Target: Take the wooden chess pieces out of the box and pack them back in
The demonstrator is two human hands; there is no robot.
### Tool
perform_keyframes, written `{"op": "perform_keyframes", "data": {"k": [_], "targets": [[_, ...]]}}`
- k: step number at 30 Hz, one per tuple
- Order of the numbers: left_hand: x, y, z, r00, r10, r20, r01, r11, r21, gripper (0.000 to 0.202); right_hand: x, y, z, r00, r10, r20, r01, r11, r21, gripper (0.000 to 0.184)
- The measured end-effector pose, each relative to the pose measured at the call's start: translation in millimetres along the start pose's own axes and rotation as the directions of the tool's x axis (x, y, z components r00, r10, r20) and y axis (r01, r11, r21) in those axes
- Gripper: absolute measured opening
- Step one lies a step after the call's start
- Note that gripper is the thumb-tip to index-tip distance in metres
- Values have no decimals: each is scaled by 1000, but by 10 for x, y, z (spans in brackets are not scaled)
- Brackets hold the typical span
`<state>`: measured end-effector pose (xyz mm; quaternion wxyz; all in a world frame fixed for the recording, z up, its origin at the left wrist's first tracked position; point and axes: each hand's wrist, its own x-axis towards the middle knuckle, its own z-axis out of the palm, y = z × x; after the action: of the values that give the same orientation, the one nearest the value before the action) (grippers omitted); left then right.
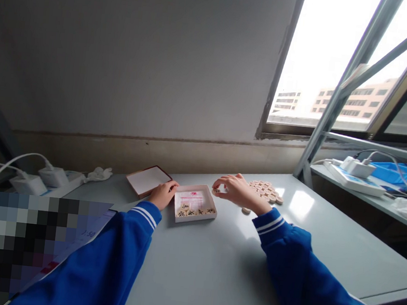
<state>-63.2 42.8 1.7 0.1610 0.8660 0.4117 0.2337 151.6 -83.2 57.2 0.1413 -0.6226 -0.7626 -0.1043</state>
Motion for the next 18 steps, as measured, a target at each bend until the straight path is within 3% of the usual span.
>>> {"op": "perform_keyframes", "data": {"k": [4, 7, 10, 14, 18], "targets": [[5, -5, -2, 1000, 0, 5, 0, 1000, 1, 26, -95, 211, -5, 993, 75, 94, -67, 994, -91, 13], [7, -6, -5, 1000, 7, 5, -7, 1000, 6, 26, -86, 211, 36, 998, 46, 34, -44, 997, -61, 19], [2, 9, -10, 1000, 9, 1, -9, 1000, 6, 26, -19, 17, 95, 999, -39, -8, 39, 998, 43, 20], [-3, 24, -5, 1000, 14, 7, -14, 1000, -2, 26, 36, -325, 187, 970, -216, 113, 199, 969, 148, 20], [0, 15, 7, 999, 31, 10, -31, 999, -8, 26, 28, -440, 201, 953, -244, 178, 202, 953, 228, 22]]}}
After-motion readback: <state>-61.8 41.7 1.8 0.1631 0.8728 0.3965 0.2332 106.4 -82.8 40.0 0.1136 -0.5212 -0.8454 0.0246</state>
